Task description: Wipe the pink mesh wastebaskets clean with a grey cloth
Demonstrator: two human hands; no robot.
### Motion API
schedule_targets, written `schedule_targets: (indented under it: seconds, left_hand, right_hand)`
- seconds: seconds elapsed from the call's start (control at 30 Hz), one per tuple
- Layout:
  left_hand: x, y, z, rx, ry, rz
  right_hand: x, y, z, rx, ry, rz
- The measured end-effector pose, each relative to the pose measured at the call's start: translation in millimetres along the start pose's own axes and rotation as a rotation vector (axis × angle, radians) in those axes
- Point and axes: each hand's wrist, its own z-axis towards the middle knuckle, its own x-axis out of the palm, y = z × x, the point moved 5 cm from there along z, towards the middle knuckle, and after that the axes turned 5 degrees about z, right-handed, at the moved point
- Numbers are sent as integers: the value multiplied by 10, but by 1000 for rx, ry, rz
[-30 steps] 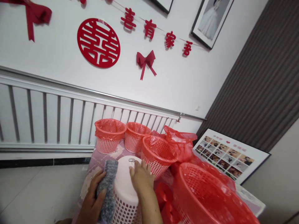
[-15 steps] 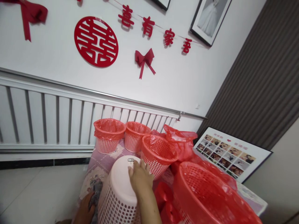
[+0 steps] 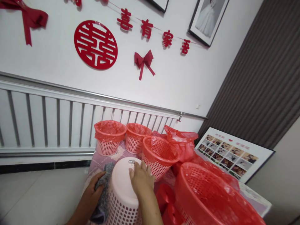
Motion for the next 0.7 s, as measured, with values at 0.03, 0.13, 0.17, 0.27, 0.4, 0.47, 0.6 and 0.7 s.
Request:
schedule_targets:
  seconds: [0.03,0.13,0.17,0.27,0.4,0.47,0.6,0.7]
  left_hand:
    - [-37,-164,30,42,-7,-19]
    - [-111,-553,151,179,-37,-44]
    - [-110,-612,208,204,-39,-37]
    - [-27,-496,422,176,-19,9]
    - [162,197,575,16,35,108]
    - [233,614,499,-62,70,168]
    - [278,1245,163,-156,114,264]
    - [286,1436,-26,-161,107,299]
  right_hand:
    - [0,-1,-1,-2,-4,1]
    - [1,-11,1,-8,-24,0]
    - [4,-14,3,-11,-30,0]
    - [16,-20,8,-17,-34,0]
    - [12,-15,12,-24,-40,0]
    - [7,-12,14,-30,-45,1]
    - [8,-13,18,-30,-48,-5]
    - [6,-10,19,-35,-46,6]
